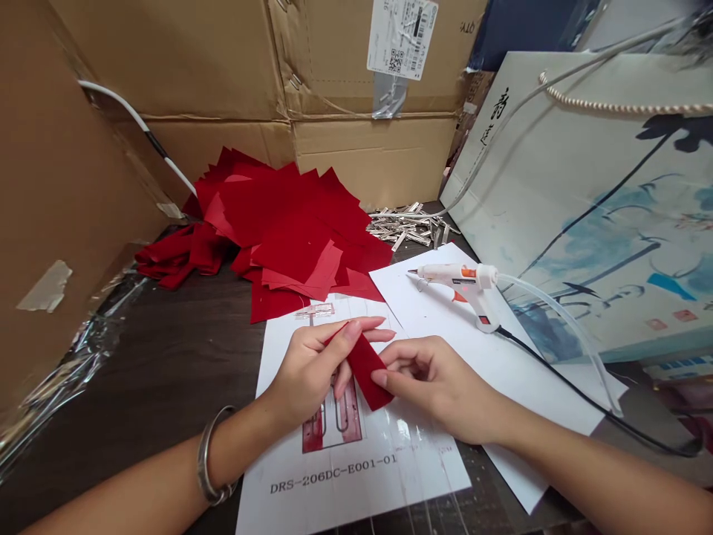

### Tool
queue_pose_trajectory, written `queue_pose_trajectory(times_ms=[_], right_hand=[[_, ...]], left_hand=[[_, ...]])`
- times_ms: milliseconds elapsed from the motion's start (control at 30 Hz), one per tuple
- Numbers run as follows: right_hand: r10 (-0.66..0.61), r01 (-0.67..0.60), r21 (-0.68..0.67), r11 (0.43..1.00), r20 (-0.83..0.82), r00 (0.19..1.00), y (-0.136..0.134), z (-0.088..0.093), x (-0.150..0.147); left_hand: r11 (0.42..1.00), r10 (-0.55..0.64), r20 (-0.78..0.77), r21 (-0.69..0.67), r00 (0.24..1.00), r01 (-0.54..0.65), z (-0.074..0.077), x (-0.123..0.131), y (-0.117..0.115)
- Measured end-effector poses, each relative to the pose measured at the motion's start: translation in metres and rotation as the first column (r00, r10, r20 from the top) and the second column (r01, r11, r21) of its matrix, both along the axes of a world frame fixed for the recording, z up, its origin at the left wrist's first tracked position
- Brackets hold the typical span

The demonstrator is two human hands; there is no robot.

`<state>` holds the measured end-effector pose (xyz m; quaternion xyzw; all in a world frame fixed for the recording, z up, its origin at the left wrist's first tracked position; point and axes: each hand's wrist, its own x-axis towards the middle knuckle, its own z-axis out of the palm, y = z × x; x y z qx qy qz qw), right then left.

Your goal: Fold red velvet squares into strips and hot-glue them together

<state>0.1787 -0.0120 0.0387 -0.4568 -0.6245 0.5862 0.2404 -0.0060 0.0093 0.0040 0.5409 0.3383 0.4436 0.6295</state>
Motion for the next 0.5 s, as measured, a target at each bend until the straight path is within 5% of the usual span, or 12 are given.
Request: queue_pose_trajectory(times_ms=[167, 267, 367, 433, 500], right_hand=[[-0.148, 0.152, 0.02, 0.988, -0.124, 0.981, 0.002, 0.002, -0.001], [-0.238, 0.241, 0.042, 0.97, -0.066, 0.969, 0.003, 0.001, 0.0], [-0.278, 0.282, 0.048, 0.958, -0.064, 0.958, 0.003, -0.001, 0.001], [-0.27, 0.274, 0.05, 0.96, -0.067, 0.96, 0.003, -0.001, 0.002], [-0.263, 0.267, 0.068, 0.961, -0.065, 0.963, 0.003, 0.002, 0.003]], left_hand=[[0.997, 0.054, -0.157, 0.058, 0.986, -0.046, 0.001, 0.006, -0.002], [0.952, 0.299, -0.191, 0.132, 0.935, -0.277, 0.011, -0.007, 0.01], [0.692, 0.702, -0.084, 0.313, 0.707, -0.65, 0.029, -0.048, 0.042], [0.566, 0.813, -0.073, 0.336, 0.578, -0.753, 0.041, -0.087, 0.07], [0.501, 0.863, -0.134, 0.359, 0.488, -0.787, 0.048, -0.125, 0.097]])
